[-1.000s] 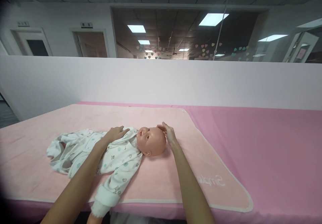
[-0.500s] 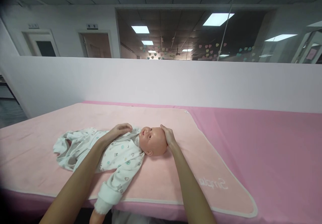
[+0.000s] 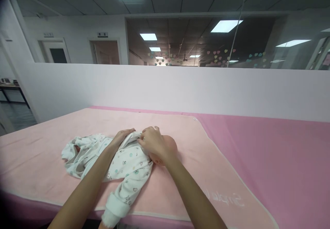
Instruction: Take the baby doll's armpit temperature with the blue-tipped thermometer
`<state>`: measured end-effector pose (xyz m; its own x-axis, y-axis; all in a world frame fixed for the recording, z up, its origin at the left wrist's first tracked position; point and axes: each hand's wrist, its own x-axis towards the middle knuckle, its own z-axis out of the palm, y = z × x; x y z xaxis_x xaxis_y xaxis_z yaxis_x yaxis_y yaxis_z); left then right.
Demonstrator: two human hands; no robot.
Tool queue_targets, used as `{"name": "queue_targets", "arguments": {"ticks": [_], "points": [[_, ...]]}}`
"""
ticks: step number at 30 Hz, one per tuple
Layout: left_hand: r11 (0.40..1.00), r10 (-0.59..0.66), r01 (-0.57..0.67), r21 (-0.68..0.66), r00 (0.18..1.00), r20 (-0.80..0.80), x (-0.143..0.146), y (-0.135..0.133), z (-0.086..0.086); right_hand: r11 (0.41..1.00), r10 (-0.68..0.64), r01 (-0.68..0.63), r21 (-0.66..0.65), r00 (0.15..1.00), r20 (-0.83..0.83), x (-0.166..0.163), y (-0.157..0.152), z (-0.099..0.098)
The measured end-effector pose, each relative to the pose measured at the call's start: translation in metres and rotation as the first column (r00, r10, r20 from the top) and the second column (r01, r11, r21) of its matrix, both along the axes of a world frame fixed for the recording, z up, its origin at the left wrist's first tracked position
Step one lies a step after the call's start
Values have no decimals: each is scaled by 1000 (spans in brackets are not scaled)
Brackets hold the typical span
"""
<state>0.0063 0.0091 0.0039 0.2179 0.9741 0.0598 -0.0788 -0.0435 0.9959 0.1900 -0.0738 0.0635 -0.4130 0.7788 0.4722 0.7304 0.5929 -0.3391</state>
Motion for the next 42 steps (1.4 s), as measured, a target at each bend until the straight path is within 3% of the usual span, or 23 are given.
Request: {"name": "queue_targets", "arguments": {"ticks": [2, 5, 8, 11, 16, 19, 21, 24, 27, 32, 35, 39, 42], "points": [[1000, 12, -12, 10, 999, 34, 1, 0, 0, 995, -102, 90, 53, 949, 298, -23, 10, 0], [999, 28, -29, 25, 999, 39, 4, 1, 0, 968, -252, 224, 116, 861, 441, -42, 27, -10], [998, 43, -43, 39, 999, 19, 5, 2, 1, 960, -281, 265, 93, 883, 377, -44, 38, -18], [999, 25, -27, 33, 999, 48, 6, 2, 2, 964, -264, 260, 56, 922, 283, -32, 39, -11], [995, -83, 78, 60, 992, 92, 6, -6, 4, 976, -215, 218, -3, 965, 151, 21, 15, 36], [968, -224, 223, 115, 975, -3, 6, -13, 8, 963, -114, 66, -260, 978, -175, 59, -7, 67], [939, -303, 310, 148, 950, -71, 5, -16, 10, 935, -108, 4, -355, 956, -274, 75, -17, 79], [929, -317, 318, 188, 948, -38, 5, -15, 9, 933, -59, -39, -359, 964, -259, 80, -18, 84], [949, -272, 240, 206, 951, 144, 5, -11, 5, 930, 3, -69, -361, 984, -180, 69, -8, 76], [969, -190, 107, 222, 897, 398, 2, -8, 5, 838, 177, -256, -482, 963, -204, 50, 10, 58], [966, -184, 74, 246, 868, 462, -1, -9, 5, 827, 172, -247, -505, 966, -191, 44, 8, 59], [953, -209, 100, 285, 900, 383, 2, -13, 5, 887, 160, -220, -407, 971, -175, 42, -21, 85], [951, -181, 162, 261, 982, 49, 8, -17, 6, 916, 152, -195, -351, 978, -146, 51, -61, 98]]}}
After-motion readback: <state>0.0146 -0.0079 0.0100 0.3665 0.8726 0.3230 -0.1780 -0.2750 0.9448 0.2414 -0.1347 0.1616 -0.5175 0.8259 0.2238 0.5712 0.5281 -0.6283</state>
